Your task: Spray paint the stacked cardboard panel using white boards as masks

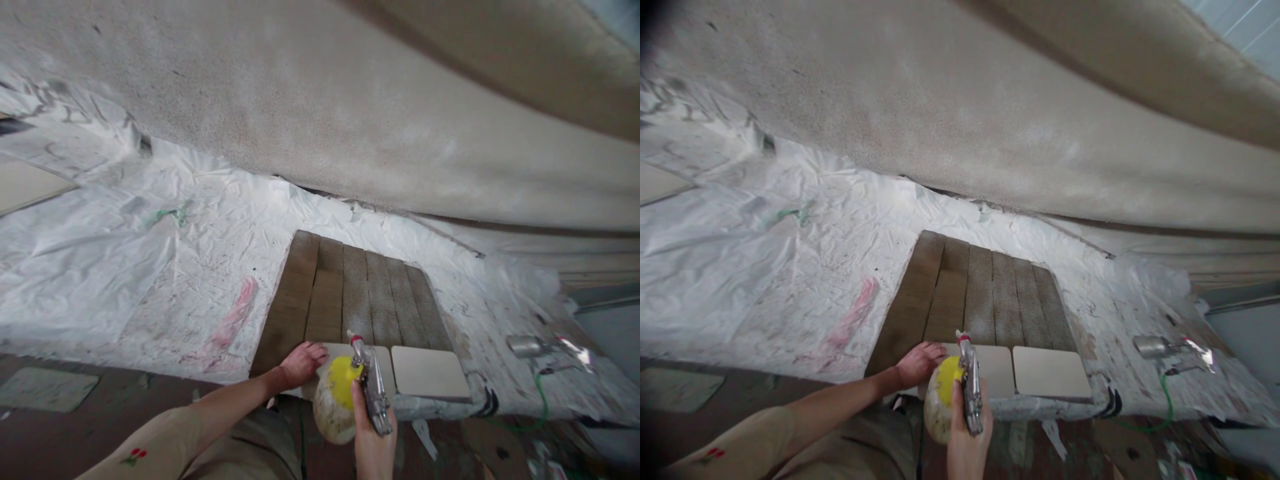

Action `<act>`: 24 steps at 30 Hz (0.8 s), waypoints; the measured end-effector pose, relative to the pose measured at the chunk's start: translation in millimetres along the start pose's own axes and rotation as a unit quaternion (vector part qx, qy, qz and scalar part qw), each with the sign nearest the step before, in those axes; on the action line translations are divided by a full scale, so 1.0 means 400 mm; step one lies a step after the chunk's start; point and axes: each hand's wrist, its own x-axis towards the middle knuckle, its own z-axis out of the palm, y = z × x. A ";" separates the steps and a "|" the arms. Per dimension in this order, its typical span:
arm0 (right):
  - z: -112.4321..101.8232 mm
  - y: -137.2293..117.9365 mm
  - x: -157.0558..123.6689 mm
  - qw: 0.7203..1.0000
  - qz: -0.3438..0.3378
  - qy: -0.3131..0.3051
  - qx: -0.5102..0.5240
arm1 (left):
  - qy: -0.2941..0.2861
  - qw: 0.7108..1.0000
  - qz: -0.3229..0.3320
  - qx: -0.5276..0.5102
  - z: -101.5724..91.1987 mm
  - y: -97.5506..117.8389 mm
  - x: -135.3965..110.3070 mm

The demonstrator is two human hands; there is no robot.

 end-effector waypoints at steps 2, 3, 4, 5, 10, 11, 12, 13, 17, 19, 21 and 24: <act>0.009 -0.004 -0.023 1.000 0.022 -0.013 0.013 | -0.003 1.000 0.000 -0.002 -0.004 -0.001 0.002; 0.014 -0.008 -0.035 0.999 0.031 -0.018 0.019 | -0.004 1.000 0.001 -0.001 -0.007 -0.002 0.003; 0.019 -0.012 -0.047 0.999 0.037 -0.022 0.024 | -0.005 1.000 0.003 0.002 -0.009 -0.002 0.004; 0.023 -0.015 -0.058 0.999 0.040 -0.025 0.027 | -0.007 1.000 0.005 0.007 -0.012 -0.003 0.005; 0.020 0.000 -0.079 0.997 0.039 -0.045 0.039 | -0.006 1.000 0.006 0.026 -0.015 -0.007 0.008; 0.015 0.011 -0.076 0.997 0.043 -0.050 0.038 | -0.001 1.000 0.007 0.027 -0.013 -0.009 0.007; 0.010 0.023 -0.073 0.997 0.049 -0.053 0.038 | 0.003 1.000 0.008 0.028 -0.010 -0.011 0.007; 0.004 0.036 -0.069 0.996 0.054 -0.053 0.037 | 0.003 1.000 0.009 0.030 -0.007 -0.015 0.006; -0.022 0.083 -0.060 0.997 0.050 -0.019 0.050 | -0.004 0.999 0.014 0.043 0.001 -0.029 0.000; -0.037 0.098 -0.062 0.997 0.049 -0.002 0.053 | 0.002 0.999 0.011 0.051 0.001 -0.033 -0.003; -0.053 0.107 -0.067 0.997 0.053 0.005 0.051 | 0.006 0.998 0.010 0.055 -0.005 -0.034 -0.006; -0.073 0.110 -0.078 0.996 0.067 0.018 0.055 | 0.003 0.998 0.012 0.058 -0.017 -0.031 -0.008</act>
